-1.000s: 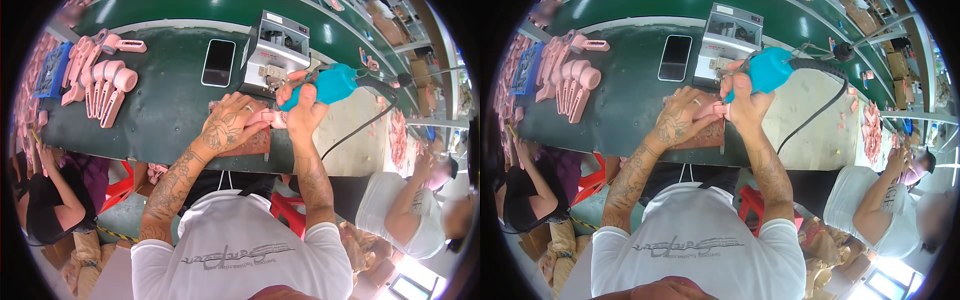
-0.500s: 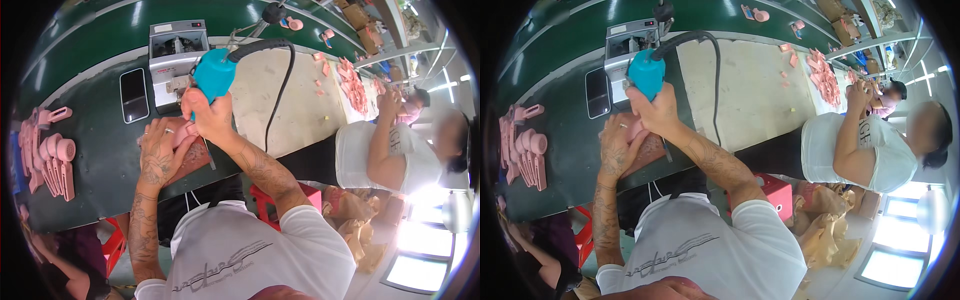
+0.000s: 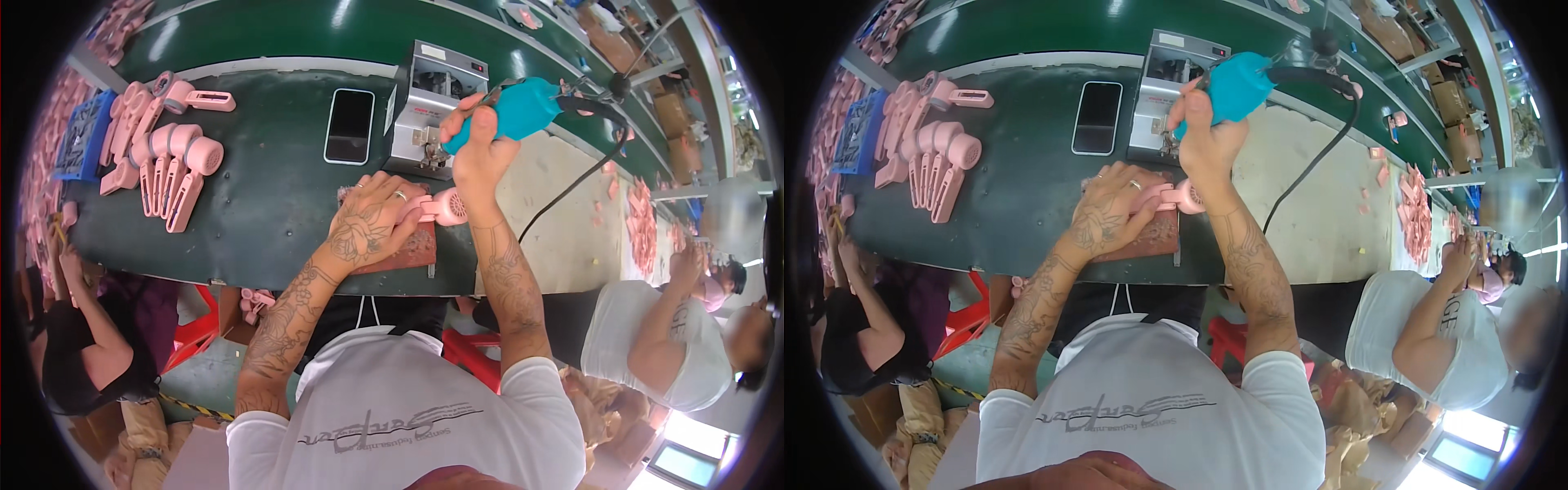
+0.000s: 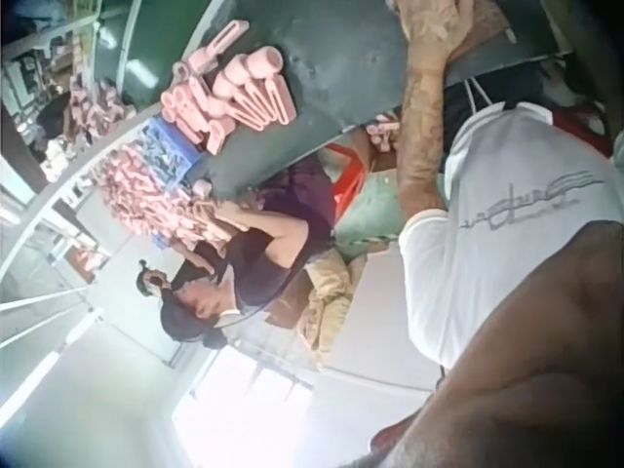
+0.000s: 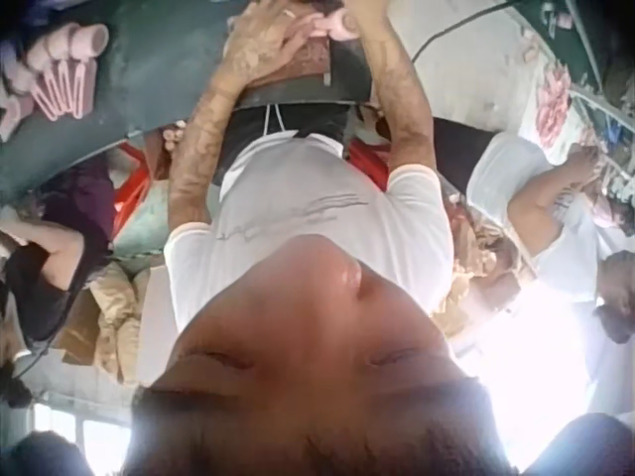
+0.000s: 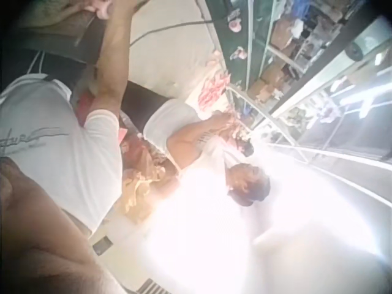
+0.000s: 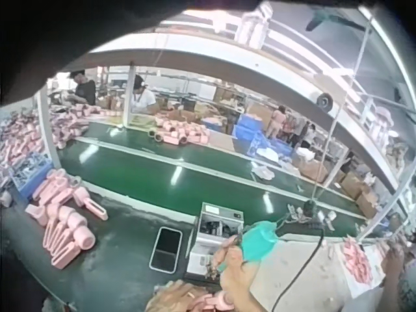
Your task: Assembling small portable fans using an electric screwdriver on a factory assembly line.
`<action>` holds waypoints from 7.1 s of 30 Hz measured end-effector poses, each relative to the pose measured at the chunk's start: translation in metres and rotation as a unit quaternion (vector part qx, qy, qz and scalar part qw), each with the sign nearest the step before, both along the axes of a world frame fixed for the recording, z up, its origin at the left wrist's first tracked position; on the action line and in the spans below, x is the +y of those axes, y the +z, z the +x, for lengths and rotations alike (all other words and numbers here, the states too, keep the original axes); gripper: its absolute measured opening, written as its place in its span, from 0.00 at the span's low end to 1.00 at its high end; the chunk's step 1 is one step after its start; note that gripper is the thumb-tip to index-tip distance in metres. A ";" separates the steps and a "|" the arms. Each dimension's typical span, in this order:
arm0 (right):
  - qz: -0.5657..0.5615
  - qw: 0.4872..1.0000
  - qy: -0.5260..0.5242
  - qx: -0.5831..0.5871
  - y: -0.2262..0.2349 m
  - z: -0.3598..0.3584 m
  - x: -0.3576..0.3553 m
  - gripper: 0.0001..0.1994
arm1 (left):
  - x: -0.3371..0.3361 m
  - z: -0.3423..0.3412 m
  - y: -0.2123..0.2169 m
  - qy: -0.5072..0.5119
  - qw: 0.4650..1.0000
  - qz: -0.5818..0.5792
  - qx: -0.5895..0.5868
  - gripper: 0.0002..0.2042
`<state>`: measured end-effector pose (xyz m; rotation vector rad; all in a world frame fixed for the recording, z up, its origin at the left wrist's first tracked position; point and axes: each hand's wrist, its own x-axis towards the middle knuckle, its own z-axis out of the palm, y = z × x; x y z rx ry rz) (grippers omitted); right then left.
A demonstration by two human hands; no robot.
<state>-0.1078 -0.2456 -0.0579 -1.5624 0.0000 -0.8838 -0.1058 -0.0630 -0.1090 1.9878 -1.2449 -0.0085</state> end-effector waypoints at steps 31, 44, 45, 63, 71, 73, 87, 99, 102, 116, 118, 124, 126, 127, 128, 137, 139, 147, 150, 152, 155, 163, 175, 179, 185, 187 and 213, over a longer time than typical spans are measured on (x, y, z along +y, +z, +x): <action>0.055 0.992 0.067 0.092 -0.051 -0.075 0.022 0.10 | 0.001 -0.004 0.010 0.029 1.000 0.008 0.000 0.14; 0.121 0.990 -0.041 -0.056 0.009 -0.088 0.003 0.27 | 0.019 -0.027 0.013 -0.013 0.990 -0.035 -0.137 0.15; 0.102 0.989 -0.070 -0.077 0.011 -0.086 -0.006 0.27 | 0.024 -0.032 0.015 -0.001 0.990 -0.047 -0.136 0.16; -0.009 0.986 -0.150 0.077 -0.027 -0.020 -0.065 0.16 | 0.094 0.070 0.007 0.277 0.947 -0.040 -0.155 0.09; 0.029 0.986 -0.162 0.022 -0.050 -0.036 -0.052 0.14 | 0.017 0.136 -0.037 0.263 0.944 -0.156 0.122 0.15; 0.038 0.984 -0.171 0.031 -0.052 -0.037 -0.048 0.17 | 0.020 0.140 -0.043 0.274 0.951 -0.092 0.108 0.17; 0.021 0.989 -0.127 0.075 -0.058 -0.040 -0.044 0.20 | 0.016 0.140 -0.051 0.230 0.963 -0.106 0.091 0.12; 0.011 0.986 -0.160 0.036 -0.060 -0.040 -0.042 0.16 | 0.006 0.139 -0.045 0.228 0.956 -0.178 0.050 0.06; 0.032 0.988 -0.147 0.026 -0.050 -0.039 -0.037 0.16 | 0.007 0.140 -0.045 0.245 0.952 -0.153 0.101 0.06; -0.003 0.979 -0.188 0.074 -0.055 -0.036 -0.035 0.24 | 0.025 0.131 -0.057 0.239 0.965 -0.102 0.015 0.15; -0.022 0.981 -0.183 0.068 -0.062 -0.036 -0.039 0.24 | 0.027 0.132 -0.058 0.242 0.965 -0.103 0.018 0.15; -0.082 0.967 -0.224 0.092 -0.063 -0.038 -0.046 0.26 | 0.024 0.131 -0.064 0.235 0.965 -0.115 0.033 0.13; -0.064 0.968 -0.221 0.104 -0.062 -0.037 -0.042 0.25 | 0.025 0.132 -0.065 0.234 0.965 -0.113 0.027 0.13; -0.053 0.970 -0.214 0.098 -0.061 -0.037 -0.043 0.25 | 0.025 0.132 -0.062 0.233 0.966 -0.116 0.010 0.13; -0.042 0.973 -0.208 0.093 -0.060 -0.038 -0.043 0.25 | 0.027 0.132 -0.060 0.226 0.968 -0.098 0.042 0.13; -0.053 0.968 -0.220 0.110 -0.065 -0.040 -0.047 0.24 | 0.027 0.132 -0.064 0.235 0.965 -0.114 -0.002 0.14; -0.060 0.969 -0.215 0.108 -0.065 -0.037 -0.045 0.24 | 0.029 0.130 -0.065 0.237 0.966 -0.107 0.011 0.14; -0.054 0.970 -0.216 0.098 -0.055 -0.040 -0.037 0.23 | 0.028 0.130 -0.062 0.224 0.968 -0.111 0.028 0.13; -0.049 0.974 -0.204 0.085 -0.055 -0.040 -0.036 0.23 | 0.027 0.130 -0.063 0.228 0.968 -0.103 0.020 0.14; -0.052 0.974 -0.206 0.079 -0.053 -0.037 -0.033 0.23 | 0.028 0.131 -0.063 0.228 0.968 -0.103 0.015 0.14; -0.051 0.973 -0.210 0.076 -0.052 -0.037 -0.032 0.22 | 0.029 0.128 -0.060 0.220 0.970 -0.097 0.040 0.14; -0.047 0.973 -0.207 0.086 -0.049 -0.037 -0.032 0.22 | 0.029 0.128 -0.059 0.221 0.971 -0.092 0.029 0.14; -0.062 0.968 -0.219 0.107 -0.049 -0.040 -0.033 0.23 | 0.032 0.127 -0.060 0.216 0.973 -0.082 0.025 0.15; -0.066 0.970 -0.214 0.094 -0.046 -0.037 -0.028 0.23 | 0.032 0.126 -0.057 0.220 0.972 -0.082 0.018 0.14; -0.057 0.967 -0.220 0.113 -0.049 -0.039 -0.033 0.24 | 0.034 0.123 -0.051 0.204 0.974 -0.083 0.054 0.13; -0.048 0.965 -0.224 0.126 -0.050 -0.039 -0.035 0.24 | 0.033 0.126 -0.053 0.206 0.974 -0.087 0.040 0.13; -0.001 0.981 -0.182 0.073 -0.052 -0.035 -0.033 0.22 | 0.033 0.128 -0.057 0.212 0.974 -0.071 0.047 0.14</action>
